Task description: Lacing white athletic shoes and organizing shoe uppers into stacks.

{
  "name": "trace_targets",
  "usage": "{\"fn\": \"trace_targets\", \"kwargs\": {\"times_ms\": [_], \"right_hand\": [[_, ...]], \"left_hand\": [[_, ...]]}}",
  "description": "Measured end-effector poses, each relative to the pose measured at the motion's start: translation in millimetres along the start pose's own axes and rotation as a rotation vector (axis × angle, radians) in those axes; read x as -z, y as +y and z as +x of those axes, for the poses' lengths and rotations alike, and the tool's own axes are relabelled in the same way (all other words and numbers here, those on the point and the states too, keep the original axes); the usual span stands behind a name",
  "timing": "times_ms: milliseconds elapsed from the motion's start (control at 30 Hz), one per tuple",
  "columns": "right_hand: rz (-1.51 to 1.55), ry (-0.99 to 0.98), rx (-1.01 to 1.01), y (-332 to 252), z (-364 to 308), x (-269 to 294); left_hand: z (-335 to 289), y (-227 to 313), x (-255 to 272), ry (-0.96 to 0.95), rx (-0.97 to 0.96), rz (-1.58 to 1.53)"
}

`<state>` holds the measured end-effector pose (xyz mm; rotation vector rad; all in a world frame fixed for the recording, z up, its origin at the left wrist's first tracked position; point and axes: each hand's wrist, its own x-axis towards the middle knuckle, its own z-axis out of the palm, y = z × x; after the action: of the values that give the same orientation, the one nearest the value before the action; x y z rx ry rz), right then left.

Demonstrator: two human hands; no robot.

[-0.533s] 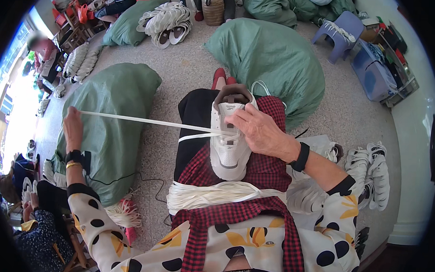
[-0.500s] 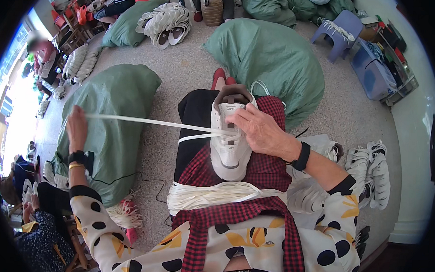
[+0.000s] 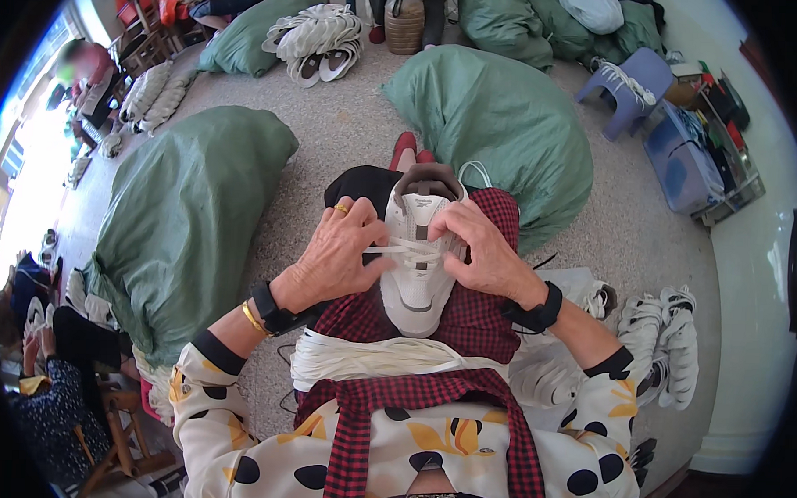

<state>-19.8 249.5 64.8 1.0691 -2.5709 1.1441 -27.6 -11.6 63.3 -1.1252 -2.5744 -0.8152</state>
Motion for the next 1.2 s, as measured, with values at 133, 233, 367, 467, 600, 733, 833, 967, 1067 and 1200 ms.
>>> {"fn": "trace_targets", "kwargs": {"times_ms": [133,233,367,467,600,733,833,967,1067,1200], "right_hand": [[0.006,0.018,-0.014,-4,-3,-9],[0.037,0.026,-0.014,-12,-3,-25],[0.216,0.136,-0.048,3,-4,-21],[0.706,0.311,-0.403,13,-9,25],[1.032,0.550,-0.478,57,-29,64],[1.234,0.681,-0.429,107,-54,85],[1.235,0.732,-0.531,127,-71,91],[0.313,0.706,-0.654,144,-99,87],[-0.186,0.523,-0.405,83,-66,65],[-0.250,0.217,0.087,3,-24,27]], "left_hand": [[2,15,9,0.003,0.048,-0.113],[23,42,32,-0.223,0.116,-0.434],[50,50,49,-0.252,0.148,-0.952],[53,12,44,0.082,0.190,-0.663],[18,-10,5,0.017,0.228,-0.247],[8,0,-4,-0.014,0.260,-0.325],[13,0,1,-0.074,0.277,-0.308],[18,1,4,-0.056,0.356,-0.361],[10,-5,1,-0.035,0.339,-0.352],[13,-5,2,-0.099,0.380,-0.435]]}}
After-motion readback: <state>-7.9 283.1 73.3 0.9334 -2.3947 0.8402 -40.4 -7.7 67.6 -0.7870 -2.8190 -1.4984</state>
